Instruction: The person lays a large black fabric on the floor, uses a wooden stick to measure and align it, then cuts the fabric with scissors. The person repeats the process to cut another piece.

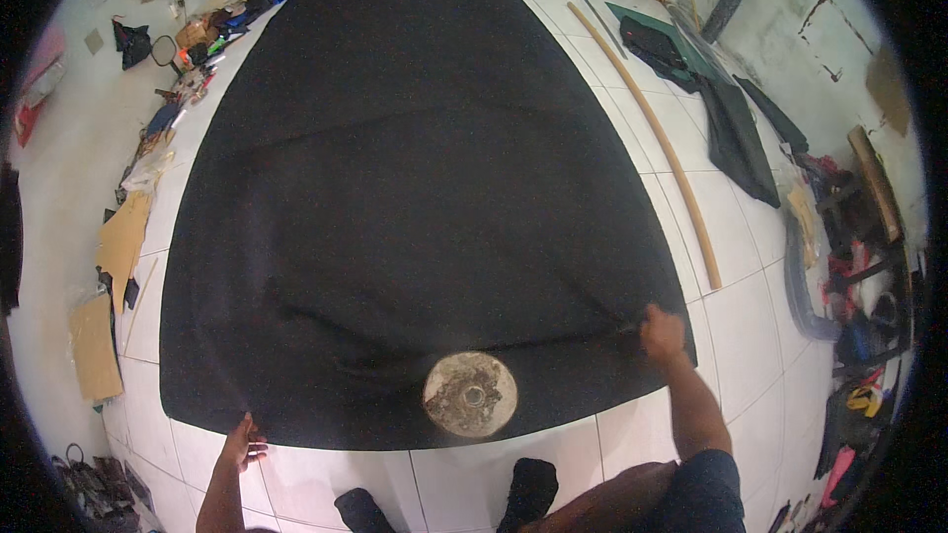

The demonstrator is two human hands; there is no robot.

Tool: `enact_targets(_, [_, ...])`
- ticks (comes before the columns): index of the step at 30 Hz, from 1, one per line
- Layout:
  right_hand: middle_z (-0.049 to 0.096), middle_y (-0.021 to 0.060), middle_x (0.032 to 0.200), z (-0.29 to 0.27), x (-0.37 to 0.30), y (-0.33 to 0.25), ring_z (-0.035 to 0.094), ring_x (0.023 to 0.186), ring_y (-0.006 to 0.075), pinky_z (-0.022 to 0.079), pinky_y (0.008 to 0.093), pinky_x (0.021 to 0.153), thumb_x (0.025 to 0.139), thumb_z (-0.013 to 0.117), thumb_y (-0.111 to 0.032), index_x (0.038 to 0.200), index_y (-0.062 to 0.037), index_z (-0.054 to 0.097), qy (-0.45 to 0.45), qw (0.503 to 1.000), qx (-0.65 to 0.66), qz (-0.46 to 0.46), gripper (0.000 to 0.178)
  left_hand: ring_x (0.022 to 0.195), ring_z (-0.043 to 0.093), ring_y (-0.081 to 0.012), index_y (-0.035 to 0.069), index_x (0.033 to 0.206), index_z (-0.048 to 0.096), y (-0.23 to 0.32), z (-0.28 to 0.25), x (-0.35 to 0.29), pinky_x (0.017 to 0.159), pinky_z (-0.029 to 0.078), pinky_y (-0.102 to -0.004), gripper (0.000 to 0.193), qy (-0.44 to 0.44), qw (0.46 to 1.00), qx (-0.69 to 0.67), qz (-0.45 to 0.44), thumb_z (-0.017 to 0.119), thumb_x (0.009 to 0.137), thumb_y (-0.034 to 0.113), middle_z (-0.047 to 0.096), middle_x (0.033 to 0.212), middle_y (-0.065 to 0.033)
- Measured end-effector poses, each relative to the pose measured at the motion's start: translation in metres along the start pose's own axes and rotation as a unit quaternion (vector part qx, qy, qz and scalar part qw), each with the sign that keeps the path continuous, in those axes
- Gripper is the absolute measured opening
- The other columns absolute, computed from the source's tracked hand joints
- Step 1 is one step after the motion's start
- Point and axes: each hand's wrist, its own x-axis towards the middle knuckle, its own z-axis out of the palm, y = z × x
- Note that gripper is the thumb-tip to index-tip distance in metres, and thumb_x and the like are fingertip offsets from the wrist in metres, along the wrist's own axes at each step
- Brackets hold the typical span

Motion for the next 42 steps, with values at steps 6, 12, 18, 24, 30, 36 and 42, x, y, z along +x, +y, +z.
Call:
enact_targets(6, [0.069,0.0188,0.084,-0.042,0.005,0.063,0.068,0.082,0.0402,0.046,0.0532,0.077,0.088,0.053,-0.014,0.102,-0.0066,0.059,0.152,0.982,-0.02,0.113,0.017,0.054,0.06,-0.0198,0.004,0.121,0.054,-0.015,0.002,0.076,0.044,0.044,-0.0297,0.089,0.064,0.994,-0.083,0.032,0.054,0.081,0.083,0.065,0.088,-0.0148])
enact_targets(12, [0.071,0.0203,0.106,-0.05,-0.073,0.142,0.069,0.099,0.0386,0.047,0.0554,0.09,0.091,0.053,-0.024,0.125,-0.0099,0.056,-0.011,0.969,-0.127,0.212,0.038,0.11,0.06,-0.0252,0.002,0.141,0.045,0.031,0.069,0.06,0.072,0.052,-0.0351,0.074,0.212,0.943,-0.235,0.105,0.07,0.087,0.046,0.055,0.137,-0.0136])
enact_targets(18, [0.068,0.0242,0.106,0.01,-0.069,0.099,0.064,0.102,0.0453,0.05,0.0557,0.085,0.091,0.051,-0.014,0.116,-0.0085,0.053,0.042,0.986,0.047,0.154,0.025,0.13,0.05,-0.0328,-0.011,0.148,0.033,0.1,-0.021,0.075,0.111,0.035,-0.0385,0.063,0.316,0.831,-0.339,0.309,0.058,0.096,0.015,0.047,0.147,-0.0224])
enact_targets(24, [0.066,0.0247,0.099,-0.008,-0.047,0.031,0.063,0.1,0.0449,0.05,0.0522,0.084,0.087,0.057,-0.01,0.108,-0.0029,0.053,0.022,0.992,0.081,0.096,0.023,0.127,0.052,-0.0322,-0.01,0.148,0.034,0.148,-0.113,0.022,0.109,0.038,-0.0396,0.069,0.499,0.695,-0.263,0.446,0.066,0.093,0.017,0.049,0.144,-0.0248])
enact_targets(30, [0.067,0.0256,0.102,-0.023,-0.052,-0.004,0.064,0.101,0.0454,0.051,0.0527,0.086,0.087,0.063,-0.022,0.11,-0.0014,0.055,-0.049,0.992,0.109,0.028,0.032,0.115,0.059,-0.0327,-0.011,0.14,0.041,0.01,-0.162,0.047,0.103,0.047,-0.0426,0.075,0.501,0.735,-0.318,0.328,0.075,0.09,0.034,0.056,0.133,-0.0233])
enact_targets(36, [0.068,0.0257,0.109,-0.041,-0.053,-0.03,0.065,0.104,0.0436,0.052,0.0507,0.09,0.088,0.061,-0.025,0.107,0.0001,0.06,-0.055,0.994,0.044,0.087,0.032,0.107,0.062,-0.0297,-0.002,0.138,0.044,-0.049,-0.029,0.065,0.078,0.055,-0.0415,0.077,0.082,0.822,-0.507,0.245,0.081,0.083,0.037,0.057,0.134,-0.0169])
enact_targets(42, [0.069,0.023,0.11,-0.039,-0.026,-0.023,0.067,0.103,0.0399,0.053,0.0503,0.088,0.09,0.054,-0.025,0.106,-0.0037,0.068,0.019,0.989,-0.01,0.144,0.03,0.105,0.058,-0.0274,0.011,0.129,0.044,-0.033,-0.003,0.065,0.073,0.049,-0.0445,0.053,0.146,0.892,-0.395,0.165,0.069,0.082,0.015,0.055,0.124,-0.0085])
